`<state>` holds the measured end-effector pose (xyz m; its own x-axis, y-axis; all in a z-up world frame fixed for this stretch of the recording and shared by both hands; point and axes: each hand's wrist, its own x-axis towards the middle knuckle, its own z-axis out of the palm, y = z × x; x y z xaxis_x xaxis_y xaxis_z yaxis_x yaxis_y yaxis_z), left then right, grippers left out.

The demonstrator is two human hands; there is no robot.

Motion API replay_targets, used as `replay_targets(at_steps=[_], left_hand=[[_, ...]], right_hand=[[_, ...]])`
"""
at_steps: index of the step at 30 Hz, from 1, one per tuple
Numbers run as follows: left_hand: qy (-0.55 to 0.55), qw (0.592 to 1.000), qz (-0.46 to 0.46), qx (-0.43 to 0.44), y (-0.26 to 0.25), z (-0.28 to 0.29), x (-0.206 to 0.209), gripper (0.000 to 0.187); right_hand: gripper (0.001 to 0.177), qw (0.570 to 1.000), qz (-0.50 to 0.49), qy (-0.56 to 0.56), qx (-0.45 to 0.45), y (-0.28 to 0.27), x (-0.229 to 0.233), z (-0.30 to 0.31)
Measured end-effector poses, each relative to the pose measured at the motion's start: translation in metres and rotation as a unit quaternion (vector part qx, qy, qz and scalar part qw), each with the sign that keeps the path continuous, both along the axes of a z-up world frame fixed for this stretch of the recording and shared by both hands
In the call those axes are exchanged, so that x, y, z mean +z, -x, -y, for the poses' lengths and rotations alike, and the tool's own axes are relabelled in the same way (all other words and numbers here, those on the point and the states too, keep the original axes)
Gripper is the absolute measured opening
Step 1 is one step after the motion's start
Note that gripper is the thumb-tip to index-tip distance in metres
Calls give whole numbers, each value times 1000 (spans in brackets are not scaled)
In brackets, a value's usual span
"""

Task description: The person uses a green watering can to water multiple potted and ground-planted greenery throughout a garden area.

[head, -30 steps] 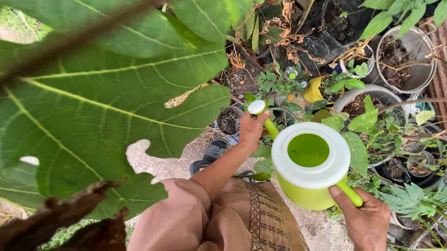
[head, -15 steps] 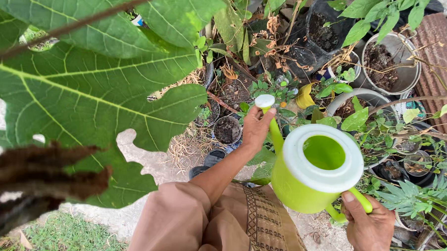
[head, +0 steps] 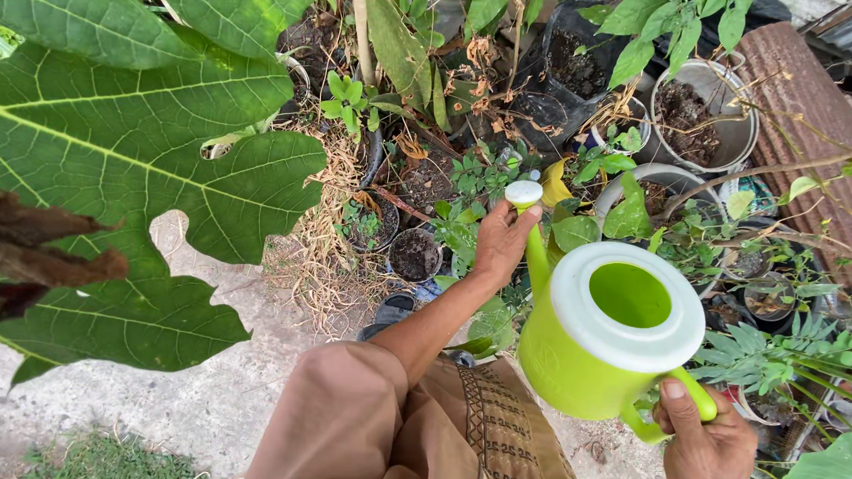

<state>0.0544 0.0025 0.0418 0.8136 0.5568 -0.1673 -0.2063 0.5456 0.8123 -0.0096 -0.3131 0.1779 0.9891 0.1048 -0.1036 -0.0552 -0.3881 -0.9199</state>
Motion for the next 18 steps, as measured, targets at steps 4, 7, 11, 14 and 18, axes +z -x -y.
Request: replay_targets(at_steps=[4,7,11,14,18], left_hand=[[-13,1000,-28,0,-7,1,-15,40],[3,999,-39,-6,-14,-5,-28,40],[60,996,-56,-27,-23,-13,-40,42],[37,997,-69,-24,-28,-17,-48,42],[36,996,-81,-32,-35,-23,-56,41]], right_hand=[[29,999,-6,53,5,-5,14,-18],[32,995,-20,94,7,-5,30,-41],[33,986,-27,165,0,-8,48,-72],[33,990,-19,136,12,-11,53,-86],[33,988,-17,151,4,-16,48,-91]])
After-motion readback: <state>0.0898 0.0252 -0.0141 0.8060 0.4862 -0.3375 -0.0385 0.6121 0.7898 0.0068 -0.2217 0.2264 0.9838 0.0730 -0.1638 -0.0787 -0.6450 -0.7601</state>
